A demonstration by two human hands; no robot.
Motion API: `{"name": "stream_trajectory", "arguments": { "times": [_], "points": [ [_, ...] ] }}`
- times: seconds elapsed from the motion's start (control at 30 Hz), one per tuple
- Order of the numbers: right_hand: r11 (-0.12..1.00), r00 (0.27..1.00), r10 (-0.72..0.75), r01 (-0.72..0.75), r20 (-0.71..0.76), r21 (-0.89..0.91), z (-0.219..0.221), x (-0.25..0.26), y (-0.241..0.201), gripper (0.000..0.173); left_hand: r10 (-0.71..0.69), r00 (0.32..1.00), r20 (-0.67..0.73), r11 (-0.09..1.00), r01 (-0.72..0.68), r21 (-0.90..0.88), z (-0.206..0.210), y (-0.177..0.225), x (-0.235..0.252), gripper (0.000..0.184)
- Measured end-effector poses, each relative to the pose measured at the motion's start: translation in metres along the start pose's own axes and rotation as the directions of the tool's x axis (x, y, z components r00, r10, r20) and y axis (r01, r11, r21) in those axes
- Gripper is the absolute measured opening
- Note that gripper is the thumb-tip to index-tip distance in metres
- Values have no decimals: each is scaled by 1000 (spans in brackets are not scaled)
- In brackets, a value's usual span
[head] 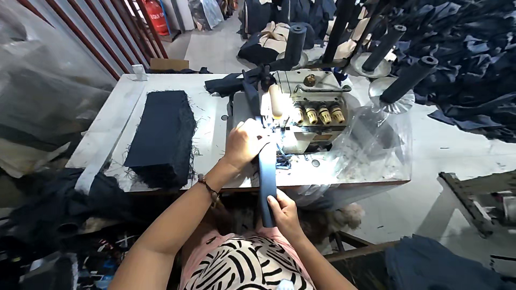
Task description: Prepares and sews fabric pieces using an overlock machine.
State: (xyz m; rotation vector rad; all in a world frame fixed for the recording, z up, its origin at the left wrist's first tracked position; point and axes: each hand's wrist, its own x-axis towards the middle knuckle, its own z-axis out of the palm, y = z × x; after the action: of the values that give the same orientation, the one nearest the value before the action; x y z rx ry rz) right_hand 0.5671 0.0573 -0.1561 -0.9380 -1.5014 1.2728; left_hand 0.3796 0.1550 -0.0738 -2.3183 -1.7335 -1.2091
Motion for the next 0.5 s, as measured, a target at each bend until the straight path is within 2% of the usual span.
{"name": "stream_trajectory", "arguments": {
  "times": [0.17, 0.3, 0.5],
  "points": [
    [996, 998, -39, 36, -42, -83, 0, 19, -2, 23, 19, 999, 33, 999, -18, -31, -8, -5, -6, 17],
    [996, 995, -41, 34, -91, -82, 4, 39, -2, 25, -9, 996, 89, 1000, 9, 5, -13, 1, -6, 14],
    [992, 988, -77, 63, -131, -105, 12, 76, -1, 25, 62, 994, 87, 997, -66, 38, -14, -1, -12, 9]
  ]
}}
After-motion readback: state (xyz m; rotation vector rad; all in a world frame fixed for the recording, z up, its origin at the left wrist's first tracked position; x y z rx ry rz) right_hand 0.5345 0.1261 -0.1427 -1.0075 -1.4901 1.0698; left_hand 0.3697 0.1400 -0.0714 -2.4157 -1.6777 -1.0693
